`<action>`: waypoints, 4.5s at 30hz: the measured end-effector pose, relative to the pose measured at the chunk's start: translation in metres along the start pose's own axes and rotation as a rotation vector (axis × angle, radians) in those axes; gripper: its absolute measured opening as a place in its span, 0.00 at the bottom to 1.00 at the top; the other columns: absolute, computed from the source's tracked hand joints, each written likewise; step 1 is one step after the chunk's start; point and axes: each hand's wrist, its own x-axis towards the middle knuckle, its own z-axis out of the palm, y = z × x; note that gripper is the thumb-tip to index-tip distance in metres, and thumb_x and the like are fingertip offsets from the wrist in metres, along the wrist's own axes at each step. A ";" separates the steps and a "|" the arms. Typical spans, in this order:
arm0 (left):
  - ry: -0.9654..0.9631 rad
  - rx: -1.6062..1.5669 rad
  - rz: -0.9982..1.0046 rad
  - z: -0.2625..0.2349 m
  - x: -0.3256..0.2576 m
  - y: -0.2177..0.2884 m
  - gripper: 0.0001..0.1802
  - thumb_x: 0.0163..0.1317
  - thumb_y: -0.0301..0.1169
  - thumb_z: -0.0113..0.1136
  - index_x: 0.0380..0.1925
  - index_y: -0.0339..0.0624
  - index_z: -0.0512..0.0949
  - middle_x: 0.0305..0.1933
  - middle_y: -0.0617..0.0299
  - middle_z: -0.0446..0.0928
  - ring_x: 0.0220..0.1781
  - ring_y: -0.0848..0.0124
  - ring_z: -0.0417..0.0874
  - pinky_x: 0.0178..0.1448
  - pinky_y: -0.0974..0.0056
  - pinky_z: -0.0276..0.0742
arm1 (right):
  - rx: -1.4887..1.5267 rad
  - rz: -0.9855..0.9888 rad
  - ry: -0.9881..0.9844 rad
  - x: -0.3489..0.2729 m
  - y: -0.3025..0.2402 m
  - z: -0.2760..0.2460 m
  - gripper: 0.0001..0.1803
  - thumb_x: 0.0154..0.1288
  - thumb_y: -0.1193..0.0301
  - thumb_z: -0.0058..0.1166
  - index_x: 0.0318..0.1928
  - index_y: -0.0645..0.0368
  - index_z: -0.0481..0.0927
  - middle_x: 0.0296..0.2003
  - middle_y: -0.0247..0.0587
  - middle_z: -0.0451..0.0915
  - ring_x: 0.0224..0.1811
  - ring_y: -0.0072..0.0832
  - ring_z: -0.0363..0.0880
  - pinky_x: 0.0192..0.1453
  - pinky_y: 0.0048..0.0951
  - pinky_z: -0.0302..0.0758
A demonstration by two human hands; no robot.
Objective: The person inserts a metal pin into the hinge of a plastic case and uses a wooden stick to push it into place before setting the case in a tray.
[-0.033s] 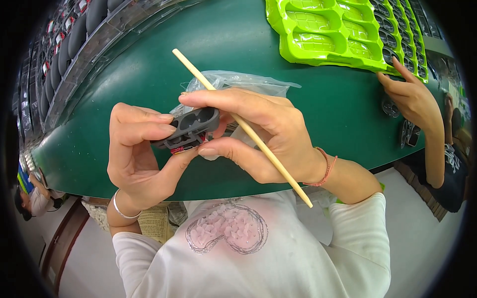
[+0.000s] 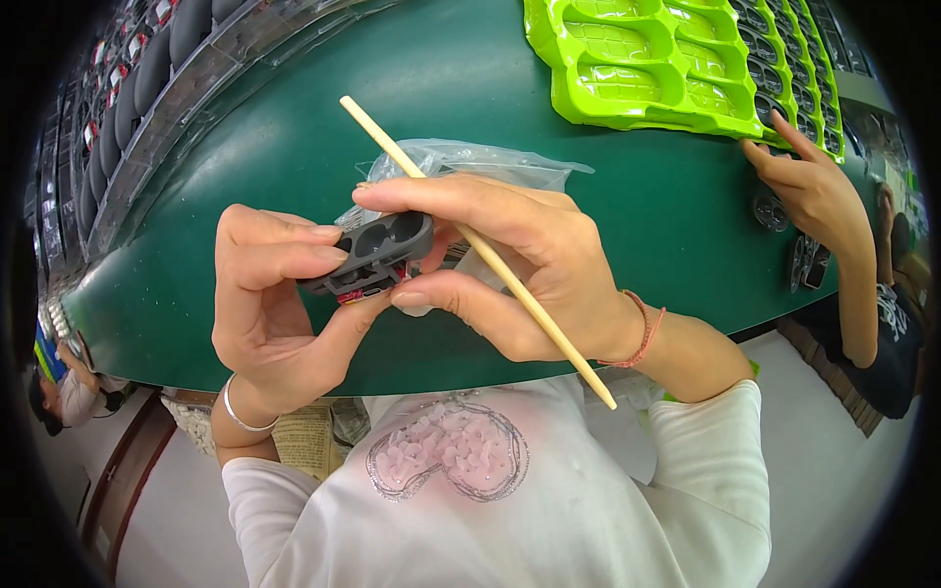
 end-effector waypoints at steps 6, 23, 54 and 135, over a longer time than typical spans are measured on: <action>-0.004 0.071 0.100 -0.003 -0.003 -0.006 0.22 0.34 0.14 0.73 0.34 0.38 0.80 0.36 0.54 0.77 0.35 0.67 0.78 0.32 0.69 0.77 | 0.040 0.027 -0.006 0.001 -0.002 0.003 0.28 0.50 0.86 0.62 0.55 0.63 0.77 0.39 0.44 0.82 0.33 0.25 0.81 0.39 0.23 0.78; -0.029 -0.239 -0.112 -0.003 0.002 -0.003 0.25 0.41 0.19 0.76 0.42 0.34 0.77 0.37 0.57 0.74 0.36 0.73 0.75 0.36 0.71 0.75 | 0.047 -0.010 0.029 -0.002 -0.003 -0.003 0.20 0.55 0.79 0.64 0.50 0.65 0.77 0.36 0.42 0.82 0.31 0.23 0.82 0.36 0.22 0.78; -0.074 -0.694 -0.361 -0.007 0.001 0.015 0.34 0.48 0.12 0.68 0.56 0.31 0.64 0.49 0.44 0.76 0.50 0.65 0.81 0.54 0.63 0.82 | -0.167 -0.033 -0.015 -0.001 -0.028 -0.008 0.04 0.61 0.81 0.57 0.37 0.67 0.80 0.34 0.44 0.82 0.33 0.28 0.81 0.38 0.26 0.76; -0.170 -0.925 -0.452 -0.035 0.003 -0.001 0.27 0.63 0.24 0.59 0.61 0.33 0.63 0.57 0.45 0.74 0.52 0.69 0.79 0.50 0.68 0.77 | -0.465 -0.417 0.042 0.024 -0.026 0.000 0.25 0.45 0.86 0.65 0.48 0.64 0.80 0.43 0.51 0.80 0.43 0.38 0.81 0.44 0.29 0.81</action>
